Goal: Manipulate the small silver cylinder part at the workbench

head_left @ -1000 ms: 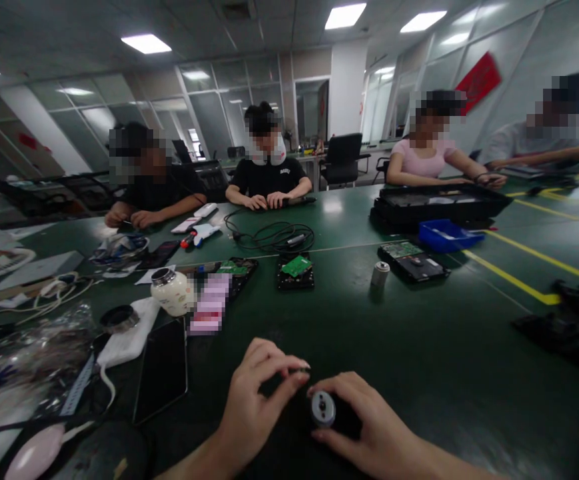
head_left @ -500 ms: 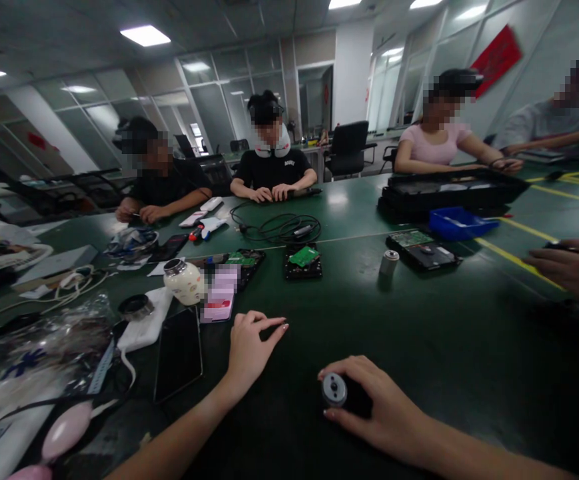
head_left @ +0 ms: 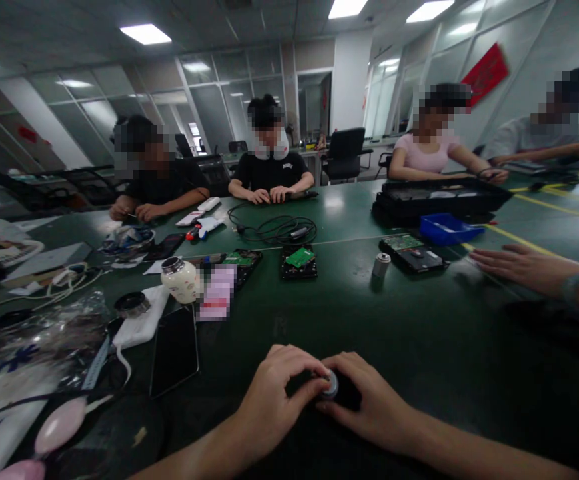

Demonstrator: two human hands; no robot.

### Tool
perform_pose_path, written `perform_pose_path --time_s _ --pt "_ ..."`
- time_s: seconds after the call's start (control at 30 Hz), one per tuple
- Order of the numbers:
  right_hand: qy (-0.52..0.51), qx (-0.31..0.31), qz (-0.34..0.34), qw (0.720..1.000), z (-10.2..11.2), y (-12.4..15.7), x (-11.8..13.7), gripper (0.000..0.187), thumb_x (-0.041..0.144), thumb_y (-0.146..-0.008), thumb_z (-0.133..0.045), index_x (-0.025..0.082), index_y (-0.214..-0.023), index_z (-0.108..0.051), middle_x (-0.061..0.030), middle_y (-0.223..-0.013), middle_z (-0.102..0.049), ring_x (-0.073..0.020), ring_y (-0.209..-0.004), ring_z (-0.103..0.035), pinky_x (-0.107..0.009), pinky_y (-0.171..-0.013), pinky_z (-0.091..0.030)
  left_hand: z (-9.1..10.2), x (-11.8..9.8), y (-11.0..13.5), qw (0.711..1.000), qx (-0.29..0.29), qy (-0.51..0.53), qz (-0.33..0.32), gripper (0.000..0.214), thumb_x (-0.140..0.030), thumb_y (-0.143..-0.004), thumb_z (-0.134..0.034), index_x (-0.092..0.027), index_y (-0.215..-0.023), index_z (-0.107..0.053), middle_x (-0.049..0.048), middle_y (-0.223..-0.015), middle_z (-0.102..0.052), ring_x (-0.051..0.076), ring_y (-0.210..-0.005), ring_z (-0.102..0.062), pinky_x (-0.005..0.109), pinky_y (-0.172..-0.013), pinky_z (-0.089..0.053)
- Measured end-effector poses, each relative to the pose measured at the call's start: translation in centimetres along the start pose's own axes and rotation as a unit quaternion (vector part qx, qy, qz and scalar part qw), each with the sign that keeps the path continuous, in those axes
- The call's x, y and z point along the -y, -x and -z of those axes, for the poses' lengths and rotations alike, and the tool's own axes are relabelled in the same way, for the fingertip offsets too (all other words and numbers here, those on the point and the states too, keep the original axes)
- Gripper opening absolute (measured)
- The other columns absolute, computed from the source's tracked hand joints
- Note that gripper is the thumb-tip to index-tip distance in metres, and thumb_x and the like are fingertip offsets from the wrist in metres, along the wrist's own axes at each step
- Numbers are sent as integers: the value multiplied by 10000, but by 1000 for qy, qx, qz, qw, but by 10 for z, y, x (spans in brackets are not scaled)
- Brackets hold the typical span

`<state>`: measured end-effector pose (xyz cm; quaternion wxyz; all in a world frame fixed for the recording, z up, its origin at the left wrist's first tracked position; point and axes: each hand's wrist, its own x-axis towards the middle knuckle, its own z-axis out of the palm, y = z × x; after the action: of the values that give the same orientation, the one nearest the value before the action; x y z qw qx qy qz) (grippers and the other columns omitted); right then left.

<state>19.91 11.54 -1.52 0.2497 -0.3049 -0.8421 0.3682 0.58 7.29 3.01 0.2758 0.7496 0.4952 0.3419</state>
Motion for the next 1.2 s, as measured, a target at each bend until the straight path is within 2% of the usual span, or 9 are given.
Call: perform_pose_path --time_s 0.33,0.6,0.8,0.87,1.03,1.1,1.2 --pt "8 1 11 1000 1 0 2 271 249 -795 -671 211 -1050 -591 -47 -995 -654 -212 -907 -575 -359 -815 -450 -1 6 -1 999 10 -28 -24 83 -238 -884 -643 -251 -930 -711 8 -916 -689 192 -874 -615 317 -801 -418" --pt "16 -13 44 999 -1 0 -1 276 236 -808 -653 196 -1072 -584 -60 -1001 -645 -207 -898 -568 -354 -809 -445 10 3 -7 995 77 -6 -63 274 -213 -900 -598 -323 -1137 -681 47 -1121 -633 225 -1063 -543 385 -920 -439" --pt "12 -2 47 999 0 1 1 251 234 -812 -645 208 -1055 -587 -48 -986 -649 -204 -880 -569 -354 -800 -441 4 9 -9 997 37 20 -69 191 -215 -867 -659 -307 -1016 -735 36 -904 -731 247 -1009 -561 410 -885 -452" --pt "13 -9 54 998 0 1 0 274 229 -809 -649 207 -1072 -578 -54 -996 -649 -209 -889 -569 -361 -805 -440 3 11 -9 997 41 45 -55 211 -177 -869 -649 -294 -1028 -725 39 -971 -722 241 -1046 -569 402 -907 -453" --pt "15 -17 70 997 -2 1 -3 302 223 -804 -661 198 -1089 -564 -59 -1024 -651 -214 -916 -572 -371 -825 -437 6 9 -11 990 91 100 -36 305 -84 -922 -518 -277 -1087 -687 50 -1122 -647 206 -1153 -537 376 -982 -434" --pt "16 -17 67 997 -2 1 -3 291 228 -805 -663 197 -1078 -569 -54 -1008 -652 -209 -902 -572 -367 -815 -437 7 8 -11 991 90 95 -36 300 -72 -900 -549 -269 -1080 -687 55 -1119 -641 210 -1149 -537 374 -971 -444" --pt "23 -11 55 998 -1 1 -2 272 245 -809 -661 196 -1064 -579 -55 -979 -649 -211 -885 -567 -365 -800 -437 4 7 -11 993 52 97 -34 223 -83 -842 -647 -240 -988 -707 51 -1006 -676 216 -1053 -583 358 -902 -486"
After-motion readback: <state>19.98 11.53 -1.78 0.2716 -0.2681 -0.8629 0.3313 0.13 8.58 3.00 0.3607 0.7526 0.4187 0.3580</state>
